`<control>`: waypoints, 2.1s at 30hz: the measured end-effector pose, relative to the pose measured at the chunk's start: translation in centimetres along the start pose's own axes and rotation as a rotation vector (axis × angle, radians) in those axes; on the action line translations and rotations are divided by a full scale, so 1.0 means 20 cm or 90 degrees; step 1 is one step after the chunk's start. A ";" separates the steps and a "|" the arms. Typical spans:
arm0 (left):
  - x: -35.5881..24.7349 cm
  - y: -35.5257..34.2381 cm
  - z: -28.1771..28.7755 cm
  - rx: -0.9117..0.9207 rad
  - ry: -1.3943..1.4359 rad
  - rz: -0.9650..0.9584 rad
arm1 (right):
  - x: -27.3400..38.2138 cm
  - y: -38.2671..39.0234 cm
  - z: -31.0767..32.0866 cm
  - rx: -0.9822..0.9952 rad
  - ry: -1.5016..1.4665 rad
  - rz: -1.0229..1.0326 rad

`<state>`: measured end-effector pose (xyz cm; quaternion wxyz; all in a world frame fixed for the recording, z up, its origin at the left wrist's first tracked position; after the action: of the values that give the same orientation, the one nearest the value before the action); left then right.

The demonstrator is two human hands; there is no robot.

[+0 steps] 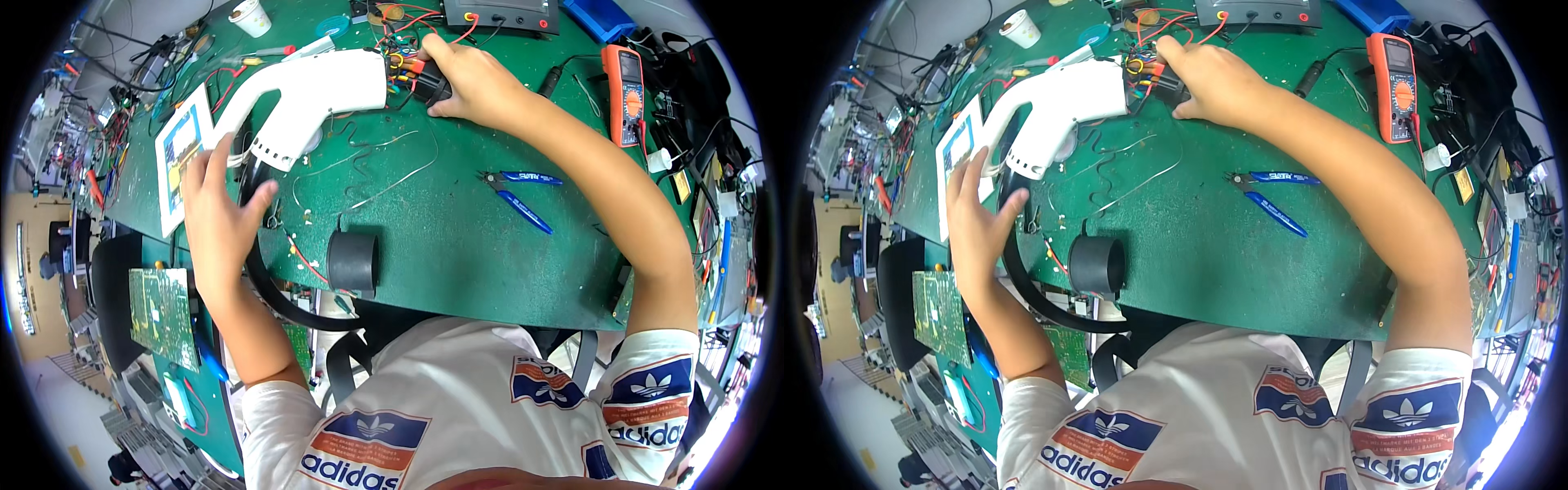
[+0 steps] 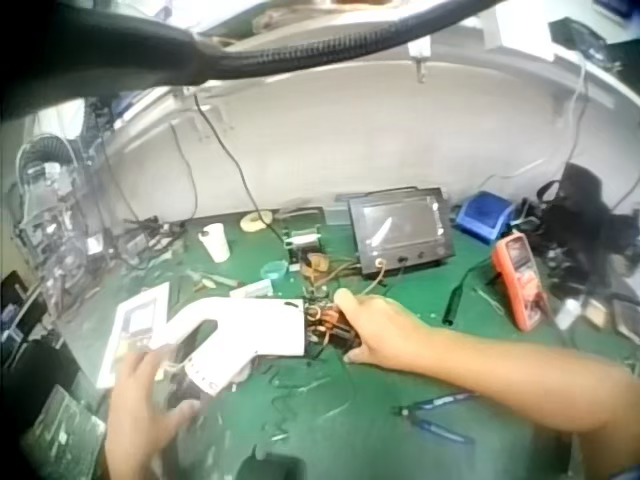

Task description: The person manipulates an electric vehicle charging handle and its internal wiring, using pliers to trim and organize the colorful wires.

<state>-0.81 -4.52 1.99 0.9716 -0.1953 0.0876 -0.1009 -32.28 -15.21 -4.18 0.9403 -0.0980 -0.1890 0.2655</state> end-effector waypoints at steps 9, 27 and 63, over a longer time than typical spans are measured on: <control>0.20 0.35 -0.24 0.094 0.276 0.345 | 0.03 0.04 0.02 -0.027 -0.004 0.045; 0.06 0.32 -0.15 0.129 0.443 0.268 | -0.05 0.05 0.05 -0.107 -0.078 0.097; -0.04 0.59 0.25 -0.135 0.420 0.159 | 0.83 0.51 -0.18 0.027 -0.310 0.139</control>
<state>1.28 8.12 1.97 0.8702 -0.2393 0.4296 -0.0296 -22.36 1.91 -5.32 0.8347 -0.0315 -0.3924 0.3850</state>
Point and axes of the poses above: each hand's wrist, its own y-axis away from the middle knuckle, its own z-axis out of the back of the hand, x = y × z, the point moved 5 cm from there along -y, towards the middle knuckle, and after that the axes turned 1 degree about y, right-handed, at the moved point
